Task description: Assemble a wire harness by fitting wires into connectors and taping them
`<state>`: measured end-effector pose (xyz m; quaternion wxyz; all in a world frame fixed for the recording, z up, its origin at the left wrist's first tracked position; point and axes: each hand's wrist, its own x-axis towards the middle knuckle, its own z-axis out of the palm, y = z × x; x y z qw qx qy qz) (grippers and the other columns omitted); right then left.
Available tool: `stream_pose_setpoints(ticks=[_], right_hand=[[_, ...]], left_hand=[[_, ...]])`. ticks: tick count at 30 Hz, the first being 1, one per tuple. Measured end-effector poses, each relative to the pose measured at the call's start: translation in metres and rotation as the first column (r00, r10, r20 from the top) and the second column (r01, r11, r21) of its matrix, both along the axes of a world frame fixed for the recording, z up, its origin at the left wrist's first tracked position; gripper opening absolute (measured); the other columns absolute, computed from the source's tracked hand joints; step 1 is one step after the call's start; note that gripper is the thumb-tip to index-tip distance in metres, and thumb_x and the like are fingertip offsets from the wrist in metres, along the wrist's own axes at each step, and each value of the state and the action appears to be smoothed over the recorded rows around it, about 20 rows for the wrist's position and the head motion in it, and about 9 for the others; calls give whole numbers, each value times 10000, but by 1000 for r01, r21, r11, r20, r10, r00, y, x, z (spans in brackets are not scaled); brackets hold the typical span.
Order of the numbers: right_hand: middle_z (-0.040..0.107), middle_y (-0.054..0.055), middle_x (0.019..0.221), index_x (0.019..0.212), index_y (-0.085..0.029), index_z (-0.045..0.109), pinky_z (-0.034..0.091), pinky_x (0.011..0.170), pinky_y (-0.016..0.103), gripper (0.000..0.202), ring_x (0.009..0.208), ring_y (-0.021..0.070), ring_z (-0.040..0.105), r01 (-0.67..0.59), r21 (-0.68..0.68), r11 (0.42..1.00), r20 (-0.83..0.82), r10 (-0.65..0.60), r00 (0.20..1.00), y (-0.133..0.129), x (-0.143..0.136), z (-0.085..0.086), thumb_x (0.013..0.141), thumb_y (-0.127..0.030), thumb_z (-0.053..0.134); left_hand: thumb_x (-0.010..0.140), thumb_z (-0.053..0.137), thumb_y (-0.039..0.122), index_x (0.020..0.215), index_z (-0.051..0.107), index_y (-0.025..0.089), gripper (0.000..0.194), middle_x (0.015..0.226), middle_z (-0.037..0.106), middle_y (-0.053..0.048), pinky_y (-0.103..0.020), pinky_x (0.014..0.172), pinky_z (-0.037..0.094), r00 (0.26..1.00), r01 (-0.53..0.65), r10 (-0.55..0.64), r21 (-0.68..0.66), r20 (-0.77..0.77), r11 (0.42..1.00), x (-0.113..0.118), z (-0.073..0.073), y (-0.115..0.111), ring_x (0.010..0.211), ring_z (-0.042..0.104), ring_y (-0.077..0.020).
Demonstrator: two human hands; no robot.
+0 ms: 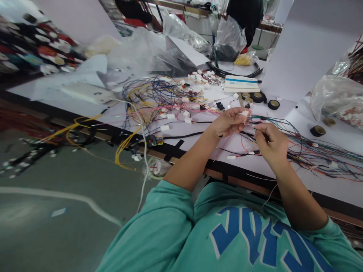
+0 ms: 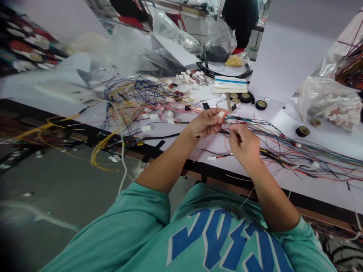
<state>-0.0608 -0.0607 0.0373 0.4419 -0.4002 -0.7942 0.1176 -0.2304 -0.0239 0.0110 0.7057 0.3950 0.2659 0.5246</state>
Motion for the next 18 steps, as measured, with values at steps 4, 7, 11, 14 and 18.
stream_pose_setpoints(ticks=[4,7,11,14,18], right_hand=[[587,-33,583,791,-202,591,401,508,235,116,480,96,491,-34,-98,995,-71,27,997,2,0,0,765,-212,478],[617,-28,616,804,-200,578,420,535,239,97,516,100,529,-90,-179,980,-147,64,987,4,0,1,778,-250,499],[621,-23,622,747,-202,583,419,535,240,115,532,103,532,-79,-168,983,-153,53,987,5,1,1,778,-287,513],[595,-18,597,669,-203,577,407,538,239,138,539,106,514,-14,-54,998,-97,8,995,5,0,0,765,-253,492],[531,-26,533,593,-208,525,378,514,232,142,499,101,457,53,6,999,-29,-53,998,5,-1,-1,718,-203,457]], left_hand=[[689,734,185,987,614,90,336,609,637,13,-118,398,394,996,-90,90,-15,0,996,-6,0,5,438,551,-43],[688,733,166,946,615,89,293,591,634,17,-115,394,391,994,-106,106,-35,-3,994,-8,-1,8,426,548,-41],[696,723,158,951,614,98,284,595,636,18,-110,407,407,996,-90,89,-42,-22,995,-6,-2,8,438,559,-41],[669,739,146,969,611,100,329,604,631,21,-123,412,425,1000,-24,24,5,-11,1000,-4,-1,3,452,574,-56],[627,770,162,961,614,114,372,595,614,38,-136,405,423,998,51,-50,46,-31,998,-1,0,-2,468,584,-70]])
